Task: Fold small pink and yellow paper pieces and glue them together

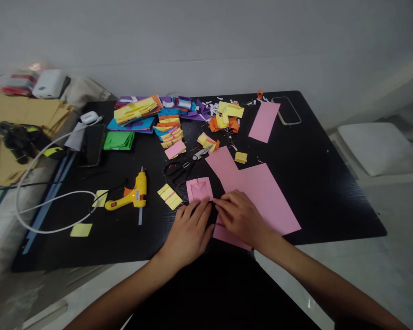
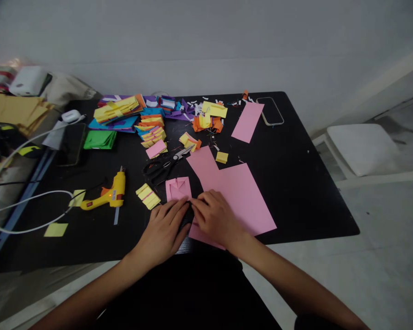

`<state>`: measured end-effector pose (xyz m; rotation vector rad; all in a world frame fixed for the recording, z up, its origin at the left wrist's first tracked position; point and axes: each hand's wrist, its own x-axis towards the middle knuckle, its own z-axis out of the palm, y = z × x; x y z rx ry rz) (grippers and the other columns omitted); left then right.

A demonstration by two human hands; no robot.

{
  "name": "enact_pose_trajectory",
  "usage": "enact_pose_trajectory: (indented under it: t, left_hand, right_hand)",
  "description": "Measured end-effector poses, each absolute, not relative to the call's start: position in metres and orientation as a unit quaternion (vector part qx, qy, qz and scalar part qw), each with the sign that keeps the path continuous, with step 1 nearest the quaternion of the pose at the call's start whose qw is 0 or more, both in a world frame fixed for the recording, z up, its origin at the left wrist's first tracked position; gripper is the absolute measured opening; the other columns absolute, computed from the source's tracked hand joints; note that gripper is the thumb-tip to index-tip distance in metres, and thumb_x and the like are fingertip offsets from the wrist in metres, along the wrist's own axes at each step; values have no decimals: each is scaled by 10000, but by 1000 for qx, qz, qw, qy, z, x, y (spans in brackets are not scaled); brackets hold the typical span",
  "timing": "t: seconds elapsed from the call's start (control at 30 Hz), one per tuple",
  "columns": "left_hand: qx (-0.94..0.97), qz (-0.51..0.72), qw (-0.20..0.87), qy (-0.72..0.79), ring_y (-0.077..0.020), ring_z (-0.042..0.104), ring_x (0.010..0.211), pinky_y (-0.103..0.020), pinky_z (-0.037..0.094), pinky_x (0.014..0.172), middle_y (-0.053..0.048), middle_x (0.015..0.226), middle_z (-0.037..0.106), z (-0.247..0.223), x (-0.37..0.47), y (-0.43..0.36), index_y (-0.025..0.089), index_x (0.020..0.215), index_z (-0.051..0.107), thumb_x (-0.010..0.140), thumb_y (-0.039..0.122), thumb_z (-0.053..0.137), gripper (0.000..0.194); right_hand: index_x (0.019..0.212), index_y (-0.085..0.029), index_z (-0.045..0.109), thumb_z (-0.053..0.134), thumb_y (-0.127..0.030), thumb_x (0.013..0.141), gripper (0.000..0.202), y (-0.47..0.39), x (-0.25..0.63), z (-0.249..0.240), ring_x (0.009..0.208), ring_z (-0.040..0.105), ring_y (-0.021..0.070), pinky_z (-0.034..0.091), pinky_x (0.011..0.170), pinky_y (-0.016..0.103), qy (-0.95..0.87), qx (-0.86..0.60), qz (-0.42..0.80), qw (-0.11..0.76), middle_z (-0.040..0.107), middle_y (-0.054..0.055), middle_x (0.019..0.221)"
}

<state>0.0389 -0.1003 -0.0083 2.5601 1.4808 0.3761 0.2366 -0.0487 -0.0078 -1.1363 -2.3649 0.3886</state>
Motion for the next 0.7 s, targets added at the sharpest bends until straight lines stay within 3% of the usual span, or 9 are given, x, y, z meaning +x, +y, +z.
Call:
enact_pose_trajectory:
  t: [0.07,0.27,0.7]
  left_hand:
    - [856,128,77,494,-345,541,1311,-498,436,1038,-167,1518,566,-8,39,-100,85,1416,563,1019,302,526,453]
    - [853,142,80,496,-343,550,1299,-498,443,1033,-171,1505,577,-8,38,-100,89,1401,574,1015,305,542,443]
    - [830,206,44,516,-328,584,1311,-498,462,1057,-179,1437,632,4,13,-82,105,1409,575,1004,289,561,445]
  right_hand:
    - [1097,-141,732,524,-167,1010,227,-35,237,-4,913,610,242,506,846,402,-856,-429,143,250,694,114,974]
    - [1271,-174,681,541,-239,1014,300,1,228,1,982,576,273,477,886,428,-879,-414,141,191,655,130,1047]
    - [1262,-173,698,541,-360,1029,338,4,227,-2,1024,539,302,463,897,447,-896,-404,117,140,617,161,1112]
